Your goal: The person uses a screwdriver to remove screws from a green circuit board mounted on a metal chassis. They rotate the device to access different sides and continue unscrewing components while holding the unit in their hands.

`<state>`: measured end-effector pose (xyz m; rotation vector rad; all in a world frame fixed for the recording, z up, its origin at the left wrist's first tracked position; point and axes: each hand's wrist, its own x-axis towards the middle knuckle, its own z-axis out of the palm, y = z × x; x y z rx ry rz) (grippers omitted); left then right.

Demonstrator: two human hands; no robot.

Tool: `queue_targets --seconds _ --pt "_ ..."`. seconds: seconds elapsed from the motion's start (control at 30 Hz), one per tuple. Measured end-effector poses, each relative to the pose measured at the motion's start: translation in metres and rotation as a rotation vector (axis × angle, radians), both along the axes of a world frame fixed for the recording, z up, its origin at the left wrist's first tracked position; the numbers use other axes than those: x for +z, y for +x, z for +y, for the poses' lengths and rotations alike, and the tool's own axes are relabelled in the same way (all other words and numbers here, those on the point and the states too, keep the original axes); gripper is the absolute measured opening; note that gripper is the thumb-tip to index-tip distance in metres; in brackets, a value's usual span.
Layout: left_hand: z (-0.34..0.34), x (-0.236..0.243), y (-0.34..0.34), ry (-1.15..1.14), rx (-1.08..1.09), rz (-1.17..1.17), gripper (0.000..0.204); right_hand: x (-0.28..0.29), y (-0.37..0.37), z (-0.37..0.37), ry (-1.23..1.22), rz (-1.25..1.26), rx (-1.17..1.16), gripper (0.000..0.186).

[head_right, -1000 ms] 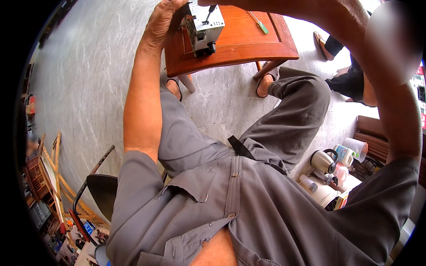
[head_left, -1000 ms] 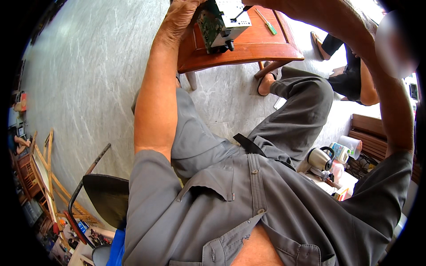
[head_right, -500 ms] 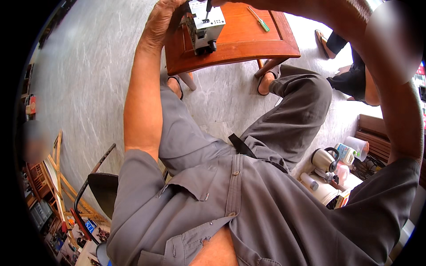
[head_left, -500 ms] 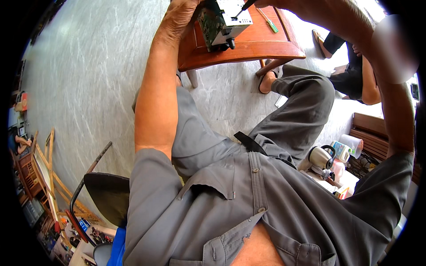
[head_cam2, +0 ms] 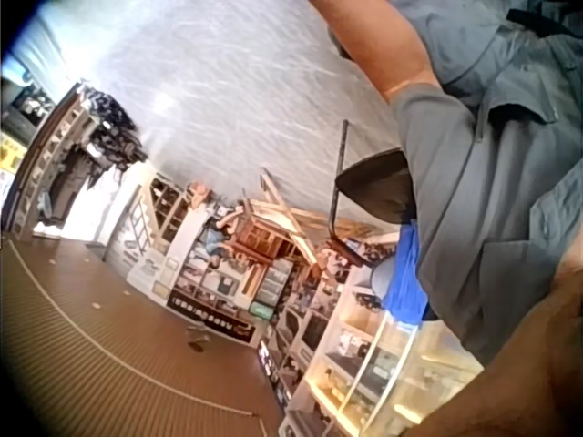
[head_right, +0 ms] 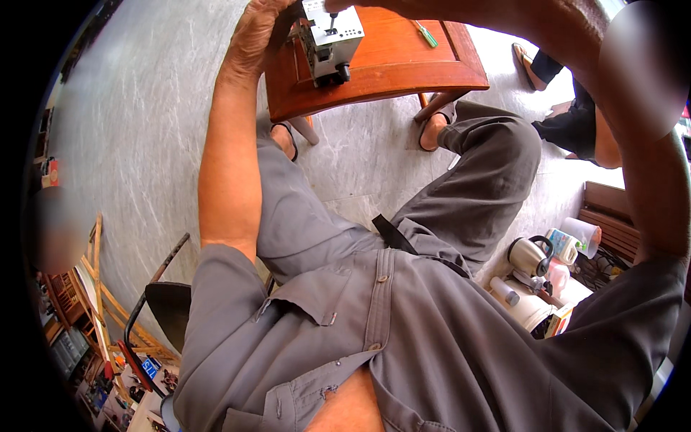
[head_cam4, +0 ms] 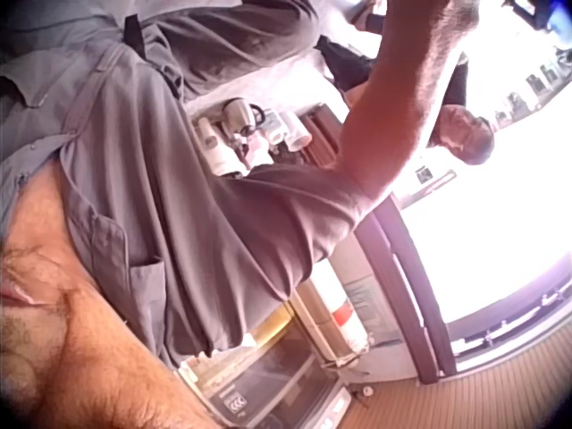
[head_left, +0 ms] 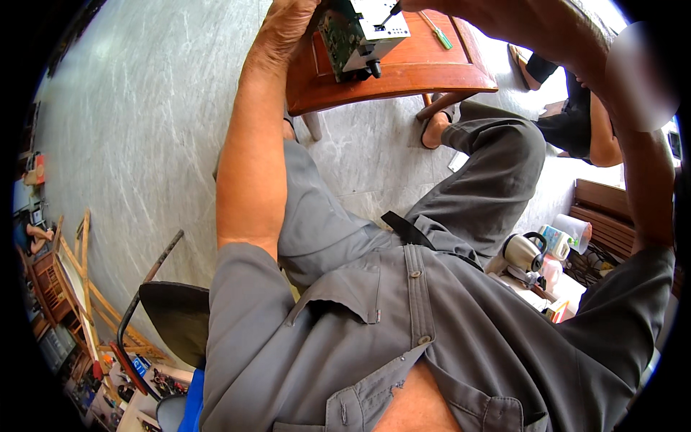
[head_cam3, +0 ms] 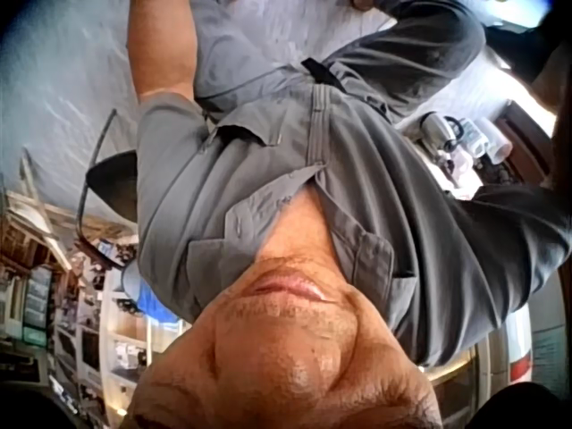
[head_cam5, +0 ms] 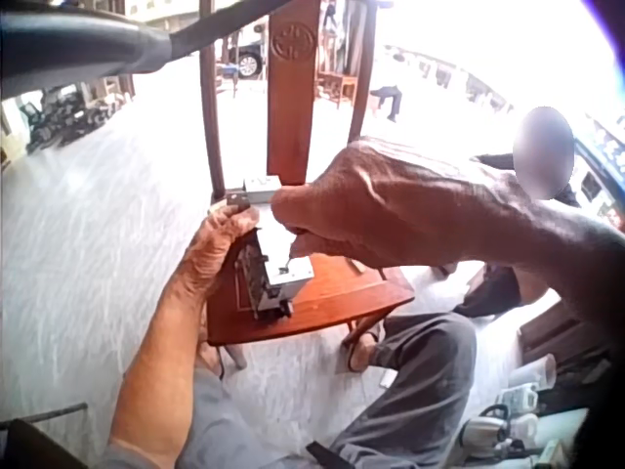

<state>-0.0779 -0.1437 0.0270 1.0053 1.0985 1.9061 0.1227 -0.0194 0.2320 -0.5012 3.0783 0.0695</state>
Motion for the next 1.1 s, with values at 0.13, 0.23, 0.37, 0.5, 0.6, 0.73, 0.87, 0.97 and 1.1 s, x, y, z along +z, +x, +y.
queue_targets --seconds 0.13,0.23,0.37,0.5,0.6,0.73,0.87,0.97,1.1 --pt "0.027 0.008 0.021 0.038 -0.042 -0.051 0.034 0.025 0.017 0.002 0.064 -0.035 -0.04 0.026" --pt "0.02 0.012 0.019 -0.03 -0.036 -0.041 0.034 0.019 0.014 0.009 0.014 0.011 0.001 0.026" --pt "0.021 0.017 0.022 -0.005 -0.013 0.004 0.033 0.012 0.015 0.007 -0.016 0.028 0.013 0.026" --pt "0.018 0.015 0.021 0.024 -0.058 -0.059 0.032 0.012 0.016 0.007 -0.03 0.037 0.015 0.026" --pt "0.005 0.002 0.002 -0.049 -0.076 -0.036 0.029 0.009 0.01 0.008 -0.059 0.049 0.035 0.026" --pt "0.023 0.03 0.032 -0.013 -0.084 -0.064 0.026 0.013 0.019 0.014 -0.039 0.047 -0.009 0.026" --pt "0.013 0.003 0.008 -0.064 -0.024 -0.041 0.025 0.008 0.01 0.01 -0.069 0.053 0.021 0.026" --pt "0.025 -0.001 0.01 -0.028 -0.04 -0.062 0.025 0.011 0.015 0.01 -0.067 0.049 0.0 0.026" --pt "0.02 -0.003 0.007 -0.036 -0.087 -0.109 0.026 0.008 0.015 0.009 -0.081 0.059 0.025 0.026"
